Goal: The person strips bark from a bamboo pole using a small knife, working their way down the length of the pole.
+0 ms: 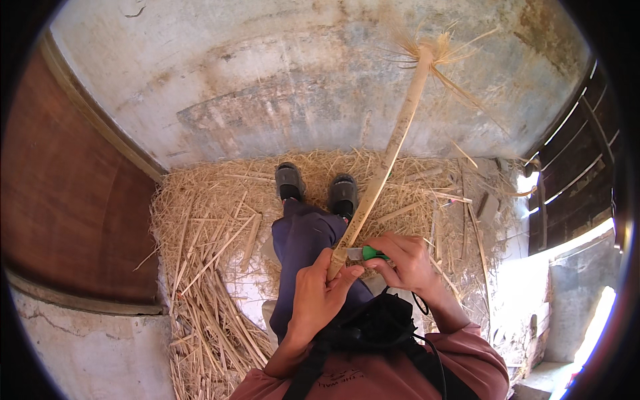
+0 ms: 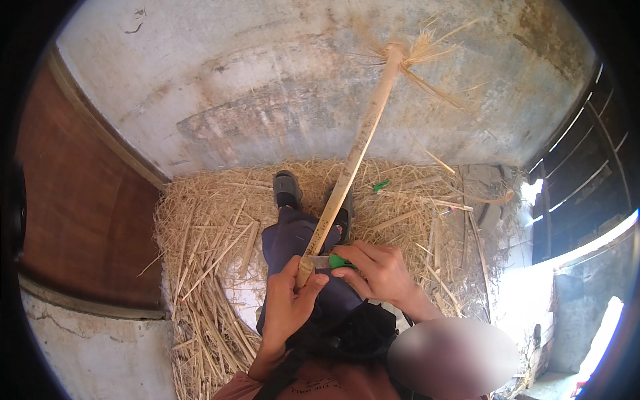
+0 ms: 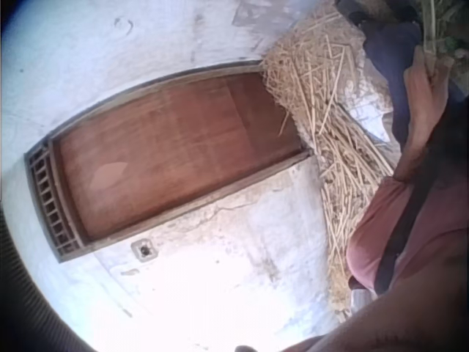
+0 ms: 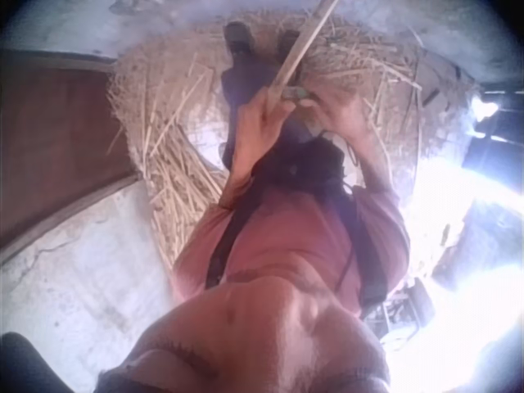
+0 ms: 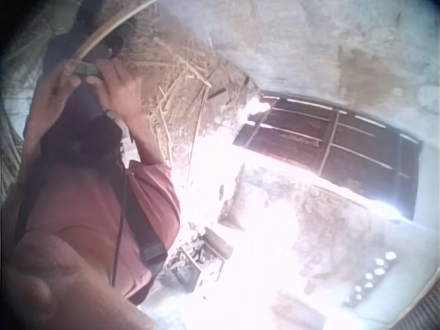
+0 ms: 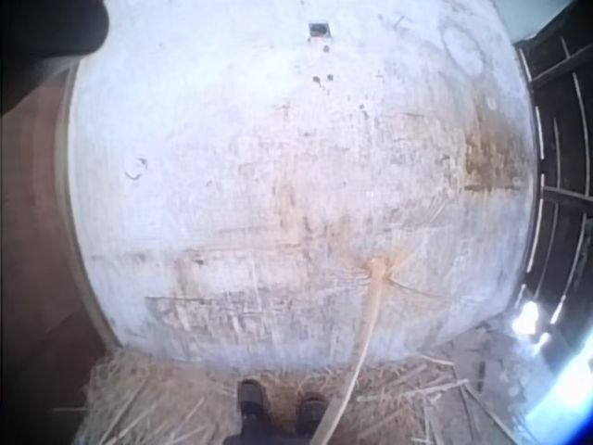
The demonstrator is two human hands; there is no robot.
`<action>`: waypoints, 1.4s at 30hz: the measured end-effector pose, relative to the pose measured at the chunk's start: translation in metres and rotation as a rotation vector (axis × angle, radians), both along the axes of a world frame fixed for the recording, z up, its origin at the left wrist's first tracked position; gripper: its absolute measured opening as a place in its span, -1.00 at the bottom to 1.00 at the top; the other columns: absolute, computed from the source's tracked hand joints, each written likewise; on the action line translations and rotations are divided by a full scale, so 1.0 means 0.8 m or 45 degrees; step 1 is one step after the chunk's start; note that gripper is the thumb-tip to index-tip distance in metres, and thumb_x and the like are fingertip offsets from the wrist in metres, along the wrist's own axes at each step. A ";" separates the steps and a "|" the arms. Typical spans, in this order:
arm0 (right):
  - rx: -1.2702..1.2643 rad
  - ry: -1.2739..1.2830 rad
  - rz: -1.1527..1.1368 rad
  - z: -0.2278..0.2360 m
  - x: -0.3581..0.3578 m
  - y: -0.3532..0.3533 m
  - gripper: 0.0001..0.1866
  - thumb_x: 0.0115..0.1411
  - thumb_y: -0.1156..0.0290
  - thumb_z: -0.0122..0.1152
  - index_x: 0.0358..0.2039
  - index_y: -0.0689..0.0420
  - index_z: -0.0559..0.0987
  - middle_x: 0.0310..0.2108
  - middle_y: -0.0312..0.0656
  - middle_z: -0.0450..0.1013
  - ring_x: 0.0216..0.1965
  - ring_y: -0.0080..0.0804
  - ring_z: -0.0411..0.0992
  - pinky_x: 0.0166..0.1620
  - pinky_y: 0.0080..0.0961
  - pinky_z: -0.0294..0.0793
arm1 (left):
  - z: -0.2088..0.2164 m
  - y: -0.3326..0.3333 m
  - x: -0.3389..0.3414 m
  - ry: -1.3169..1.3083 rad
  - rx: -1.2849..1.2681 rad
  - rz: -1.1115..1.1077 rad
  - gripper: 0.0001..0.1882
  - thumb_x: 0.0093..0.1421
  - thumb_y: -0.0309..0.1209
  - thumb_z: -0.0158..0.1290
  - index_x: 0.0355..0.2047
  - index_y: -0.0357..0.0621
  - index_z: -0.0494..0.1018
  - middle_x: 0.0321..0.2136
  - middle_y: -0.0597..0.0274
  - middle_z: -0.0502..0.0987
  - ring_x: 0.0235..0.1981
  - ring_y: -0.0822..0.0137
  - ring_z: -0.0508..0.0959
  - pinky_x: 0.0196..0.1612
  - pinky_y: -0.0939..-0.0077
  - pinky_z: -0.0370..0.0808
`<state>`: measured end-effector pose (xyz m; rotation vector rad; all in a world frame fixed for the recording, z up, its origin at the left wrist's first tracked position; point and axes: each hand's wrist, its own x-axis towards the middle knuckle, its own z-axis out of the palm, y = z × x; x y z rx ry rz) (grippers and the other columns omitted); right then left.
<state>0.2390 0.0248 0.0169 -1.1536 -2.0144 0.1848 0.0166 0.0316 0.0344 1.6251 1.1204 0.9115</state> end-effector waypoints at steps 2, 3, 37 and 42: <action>0.014 -0.010 0.009 0.002 -0.003 0.000 -0.67 0.27 0.20 0.46 -0.05 0.11 0.69 -0.35 -0.20 0.60 -0.47 -0.19 0.62 -0.41 -0.32 0.60 | 0.000 -0.001 0.004 -0.008 0.037 0.012 -0.67 0.40 -0.34 0.30 -0.37 -0.24 0.42 -0.65 0.33 0.32 -0.56 0.59 0.24 -0.52 0.47 0.19; 0.018 -0.013 0.024 0.003 -0.003 0.001 -0.67 0.27 0.21 0.47 -0.05 0.11 0.68 -0.34 -0.21 0.60 -0.47 -0.19 0.62 -0.41 -0.32 0.60 | -0.001 -0.001 0.005 -0.012 0.055 0.018 -0.68 0.39 -0.36 0.31 -0.38 -0.25 0.41 -0.65 0.32 0.34 -0.56 0.59 0.24 -0.53 0.47 0.19; -0.012 -0.106 -0.119 0.008 -0.017 0.002 -0.67 0.25 0.25 0.49 -0.04 0.10 0.70 -0.36 -0.20 0.61 -0.49 -0.17 0.62 -0.44 -0.27 0.57 | -0.030 0.013 0.009 0.246 0.314 0.188 -0.61 0.45 -0.22 0.24 -0.40 -0.28 0.48 -0.73 0.02 0.36 -0.76 0.09 0.39 -0.59 0.26 0.26; 0.068 -0.028 -0.455 -0.006 0.031 0.032 -0.69 0.36 0.25 0.40 0.01 0.13 0.69 -0.23 -0.06 0.69 -0.39 -0.04 0.66 -0.35 -0.21 0.62 | -0.035 -0.002 0.001 0.368 0.257 0.147 -0.58 0.46 -0.18 0.23 -0.41 -0.27 0.46 -0.73 0.00 0.33 -0.76 0.09 0.39 -0.59 0.25 0.26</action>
